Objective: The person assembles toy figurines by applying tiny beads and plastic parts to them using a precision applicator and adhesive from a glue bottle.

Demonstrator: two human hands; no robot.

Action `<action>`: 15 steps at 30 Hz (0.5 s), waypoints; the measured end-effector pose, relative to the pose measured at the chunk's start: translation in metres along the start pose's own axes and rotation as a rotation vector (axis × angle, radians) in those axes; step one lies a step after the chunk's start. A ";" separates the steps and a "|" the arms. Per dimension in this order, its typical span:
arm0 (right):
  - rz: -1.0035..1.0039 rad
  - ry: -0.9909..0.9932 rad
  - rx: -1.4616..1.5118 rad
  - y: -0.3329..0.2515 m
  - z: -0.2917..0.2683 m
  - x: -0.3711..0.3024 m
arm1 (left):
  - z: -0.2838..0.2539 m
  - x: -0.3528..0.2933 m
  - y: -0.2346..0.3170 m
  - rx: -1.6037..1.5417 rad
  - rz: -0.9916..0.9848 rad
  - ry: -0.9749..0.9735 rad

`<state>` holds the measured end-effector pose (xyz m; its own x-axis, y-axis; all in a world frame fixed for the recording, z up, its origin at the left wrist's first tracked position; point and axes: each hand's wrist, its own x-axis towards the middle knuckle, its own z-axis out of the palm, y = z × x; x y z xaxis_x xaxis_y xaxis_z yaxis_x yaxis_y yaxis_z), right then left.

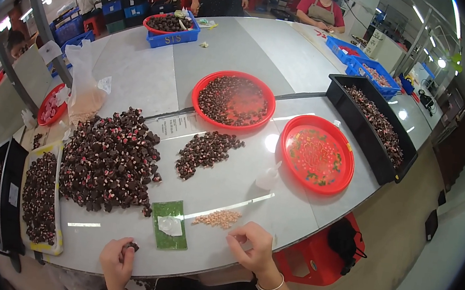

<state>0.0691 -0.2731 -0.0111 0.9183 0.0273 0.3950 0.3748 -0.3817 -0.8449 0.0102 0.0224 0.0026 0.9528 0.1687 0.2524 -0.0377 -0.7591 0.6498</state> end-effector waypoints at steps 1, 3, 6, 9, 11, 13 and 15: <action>-0.003 -0.003 -0.002 -0.002 0.000 0.000 | -0.001 0.000 0.000 -0.006 0.002 0.007; -0.013 0.009 -0.017 -0.005 0.001 0.000 | -0.003 -0.001 0.001 -0.007 0.013 0.016; -0.004 0.006 -0.027 -0.003 0.002 0.001 | -0.003 0.002 0.000 0.001 0.019 0.010; 0.000 0.003 -0.031 -0.003 0.002 0.002 | -0.001 0.002 0.000 -0.004 0.002 0.007; -0.001 0.003 -0.031 -0.003 0.002 0.001 | -0.001 0.001 -0.001 -0.011 -0.006 0.007; -0.003 0.005 -0.031 -0.003 0.002 0.001 | -0.002 0.001 -0.002 0.014 0.017 0.005; -0.012 -0.004 -0.033 -0.003 0.002 0.001 | -0.002 0.001 -0.002 0.010 0.013 -0.002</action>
<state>0.0693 -0.2697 -0.0089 0.9144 0.0359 0.4032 0.3811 -0.4119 -0.8277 0.0106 0.0257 0.0032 0.9528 0.1581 0.2591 -0.0466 -0.7675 0.6393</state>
